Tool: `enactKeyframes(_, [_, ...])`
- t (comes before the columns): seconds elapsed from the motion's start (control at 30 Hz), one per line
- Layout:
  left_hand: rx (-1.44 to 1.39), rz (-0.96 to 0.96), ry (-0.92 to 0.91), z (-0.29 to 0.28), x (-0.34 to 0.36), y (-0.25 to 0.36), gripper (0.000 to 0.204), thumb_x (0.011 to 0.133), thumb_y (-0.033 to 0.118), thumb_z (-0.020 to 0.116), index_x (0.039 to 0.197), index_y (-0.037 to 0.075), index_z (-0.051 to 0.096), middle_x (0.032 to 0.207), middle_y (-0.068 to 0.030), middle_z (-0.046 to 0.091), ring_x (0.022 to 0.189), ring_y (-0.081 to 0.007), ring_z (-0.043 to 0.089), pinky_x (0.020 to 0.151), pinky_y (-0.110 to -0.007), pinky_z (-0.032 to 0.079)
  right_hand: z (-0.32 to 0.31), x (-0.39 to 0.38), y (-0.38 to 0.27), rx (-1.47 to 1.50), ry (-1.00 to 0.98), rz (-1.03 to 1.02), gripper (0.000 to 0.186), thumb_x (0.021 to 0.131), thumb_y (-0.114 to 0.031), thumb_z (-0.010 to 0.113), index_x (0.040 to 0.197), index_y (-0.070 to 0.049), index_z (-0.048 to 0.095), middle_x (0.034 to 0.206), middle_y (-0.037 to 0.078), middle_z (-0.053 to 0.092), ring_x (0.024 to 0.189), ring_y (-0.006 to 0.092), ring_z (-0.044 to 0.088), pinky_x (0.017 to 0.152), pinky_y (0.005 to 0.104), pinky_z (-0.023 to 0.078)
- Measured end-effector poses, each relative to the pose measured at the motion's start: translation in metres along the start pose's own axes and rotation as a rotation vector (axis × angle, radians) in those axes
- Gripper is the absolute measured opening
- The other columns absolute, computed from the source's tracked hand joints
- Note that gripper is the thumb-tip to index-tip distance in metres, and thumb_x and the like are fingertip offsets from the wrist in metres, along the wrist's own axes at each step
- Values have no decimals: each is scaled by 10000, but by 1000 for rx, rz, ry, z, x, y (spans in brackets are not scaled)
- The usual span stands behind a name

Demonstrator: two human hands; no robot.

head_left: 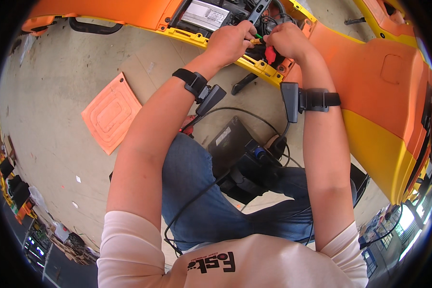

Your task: The person connects wires and components inside the seat compartment of multiple yellow electric scooters. They pick up batteries, connect red and black terminals, organize wiring, and cover the seat with a protective silver wrap before picking up bundles of wires from the floor.

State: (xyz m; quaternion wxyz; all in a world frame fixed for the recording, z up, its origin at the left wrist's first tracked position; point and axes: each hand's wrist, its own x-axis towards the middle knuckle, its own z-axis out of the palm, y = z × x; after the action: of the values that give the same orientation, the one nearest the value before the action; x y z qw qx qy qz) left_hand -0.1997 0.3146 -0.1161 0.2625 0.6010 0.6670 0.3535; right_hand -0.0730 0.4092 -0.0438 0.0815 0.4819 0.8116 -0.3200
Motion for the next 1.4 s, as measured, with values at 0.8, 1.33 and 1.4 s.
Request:
enactKeyframes(0.8, [7, -32, 53, 4, -1, 6, 171, 724, 69, 587, 887, 75, 537, 781, -74, 633, 748, -230, 625, 621, -309, 481, 27, -15, 3, -40, 227, -24, 209, 779, -215, 532, 832, -48, 645, 961, 169, 579, 886, 331, 555, 769, 391, 450])
enactKeyframes(1.33, [103, 372, -59, -12, -16, 42, 432, 598, 53, 617, 1019, 83, 523, 1022, -89, 496, 880, -293, 532, 716, -370, 453, 69, -91, 5, 287, 630, -178, 413, 719, -143, 637, 1068, 15, 484, 927, 188, 531, 897, 347, 503, 767, 399, 409])
enactKeyframes(1.4, [126, 388, -70, -16, -14, 43, 379, 608, 87, 635, 972, 84, 530, 985, -87, 501, 872, -288, 532, 721, -364, 449, 71, -96, 7, 335, 683, -204, 361, 723, -129, 633, 1028, 14, 503, 902, 182, 536, 863, 343, 506, 747, 397, 409])
